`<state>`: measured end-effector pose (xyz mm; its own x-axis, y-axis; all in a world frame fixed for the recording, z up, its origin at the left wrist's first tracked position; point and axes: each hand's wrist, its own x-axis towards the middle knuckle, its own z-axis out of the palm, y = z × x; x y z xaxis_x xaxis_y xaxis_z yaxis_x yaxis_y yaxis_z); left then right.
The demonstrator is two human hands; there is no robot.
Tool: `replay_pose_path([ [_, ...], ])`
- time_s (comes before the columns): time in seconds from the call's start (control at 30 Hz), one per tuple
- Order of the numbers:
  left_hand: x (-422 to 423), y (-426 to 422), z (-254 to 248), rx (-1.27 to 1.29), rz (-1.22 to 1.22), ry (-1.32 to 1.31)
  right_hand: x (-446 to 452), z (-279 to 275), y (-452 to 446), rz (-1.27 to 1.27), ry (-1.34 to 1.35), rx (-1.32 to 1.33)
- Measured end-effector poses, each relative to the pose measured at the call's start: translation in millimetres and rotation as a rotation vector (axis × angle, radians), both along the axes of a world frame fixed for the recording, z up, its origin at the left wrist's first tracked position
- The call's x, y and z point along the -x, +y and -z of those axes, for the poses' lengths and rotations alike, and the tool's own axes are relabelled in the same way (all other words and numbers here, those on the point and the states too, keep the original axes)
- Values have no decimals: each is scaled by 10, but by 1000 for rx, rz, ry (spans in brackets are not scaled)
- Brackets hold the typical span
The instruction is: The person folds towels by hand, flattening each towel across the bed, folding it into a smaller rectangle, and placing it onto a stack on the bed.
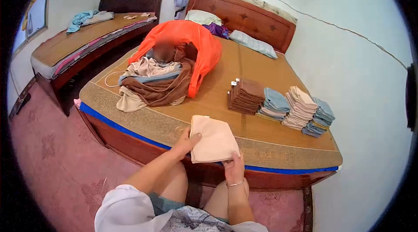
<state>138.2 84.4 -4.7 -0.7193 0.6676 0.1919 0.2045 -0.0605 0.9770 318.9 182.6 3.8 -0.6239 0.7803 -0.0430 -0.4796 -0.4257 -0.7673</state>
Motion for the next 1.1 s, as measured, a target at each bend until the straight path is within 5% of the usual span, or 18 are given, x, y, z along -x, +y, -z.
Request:
replay_pose_path([
  [0.07, -215, 34, -104, -285, 108, -646, -153, 154, 32, -71, 184, 111],
  [0.13, -369, 55, -152, -319, 154, -707, -236, 161, -117, -133, 246, 449],
  [0.2, -544, 81, -157, -400, 132, -849, -283, 214, -265, -163, 220, 456],
  [0.43, -880, 68, -353, -445, 320, -929, -390, 67, -392, -309, 215, 459],
  [0.6, -867, 159, -302, -349, 449, -775, -683, -247, -7, -122, 93, 313],
  [0.7, -828, 105, -370, 93, 786, -699, -1003, -661, 207, 121, -52, 104],
  [0.87, -944, 84, 260, 271, 1228, -547, -1322, -1129, 725, 196, -211, -165],
  [1.0, -1078, -36, 823, 389, 1160, -551, -1208, -1430, 1375, 186, -363, -187],
  [1.1, -1084, -13, 1043, 434, 1060, -668, -728, -1717, 1838, 228, -319, -446],
])
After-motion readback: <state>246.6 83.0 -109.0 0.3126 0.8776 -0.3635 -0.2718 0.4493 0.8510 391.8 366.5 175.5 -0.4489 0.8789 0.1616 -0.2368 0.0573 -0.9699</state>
